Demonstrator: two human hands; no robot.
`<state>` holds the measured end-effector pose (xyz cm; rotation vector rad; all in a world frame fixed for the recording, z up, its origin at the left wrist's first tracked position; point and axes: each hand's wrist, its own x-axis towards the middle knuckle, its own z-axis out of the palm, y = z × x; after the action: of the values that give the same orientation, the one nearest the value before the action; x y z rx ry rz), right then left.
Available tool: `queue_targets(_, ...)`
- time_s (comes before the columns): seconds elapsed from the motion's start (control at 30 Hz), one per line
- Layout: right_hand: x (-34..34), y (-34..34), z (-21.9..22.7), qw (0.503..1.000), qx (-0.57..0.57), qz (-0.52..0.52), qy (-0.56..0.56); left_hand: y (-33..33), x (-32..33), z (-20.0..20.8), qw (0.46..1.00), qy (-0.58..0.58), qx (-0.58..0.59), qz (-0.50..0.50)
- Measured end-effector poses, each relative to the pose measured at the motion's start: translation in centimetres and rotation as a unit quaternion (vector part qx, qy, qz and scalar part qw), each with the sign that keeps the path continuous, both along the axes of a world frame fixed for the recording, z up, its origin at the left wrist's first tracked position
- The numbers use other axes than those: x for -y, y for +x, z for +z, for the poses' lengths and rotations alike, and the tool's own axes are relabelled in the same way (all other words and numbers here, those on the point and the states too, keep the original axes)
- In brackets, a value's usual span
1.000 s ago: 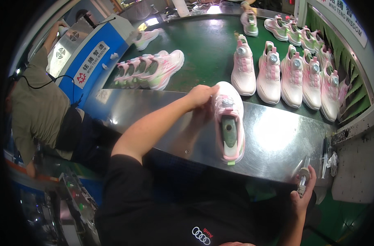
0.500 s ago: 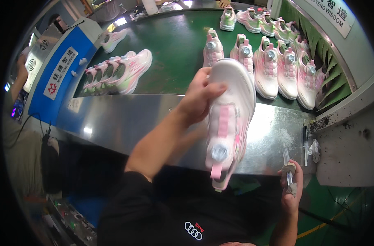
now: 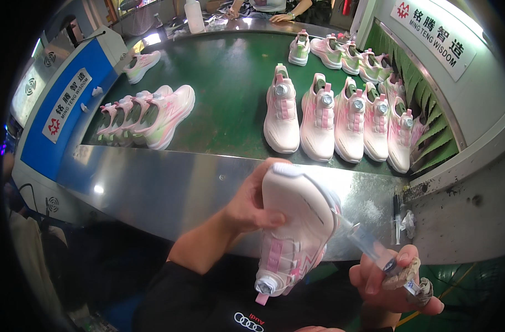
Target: The person takes shoes from a conveyor belt, applies adhesive along the sole edges using a syringe while rotating them, and places the shoes back onto the conveyor belt.
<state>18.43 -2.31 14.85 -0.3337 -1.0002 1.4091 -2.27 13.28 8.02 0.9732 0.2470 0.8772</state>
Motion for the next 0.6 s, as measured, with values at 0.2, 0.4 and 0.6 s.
queue_targets(0.2, -0.8, -1.1, 0.3, 1.000, 0.015, 0.019, 0.017, 0.1, 0.2, -1.1, 0.994, 0.057, 0.074, -0.052)
queue_targets(0.4, -1.0, -1.5, 0.3, 1.000, 0.013, 0.012, -0.006, 0.3, 0.6, -0.7, 0.993, 0.074, 0.082, -0.048)
queue_targets(0.6, -1.1, -1.7, -0.1, 1.000, 0.002, 0.004, 0.016, 0.1, 0.5, -0.5, 0.994, 0.068, 0.076, -0.047)
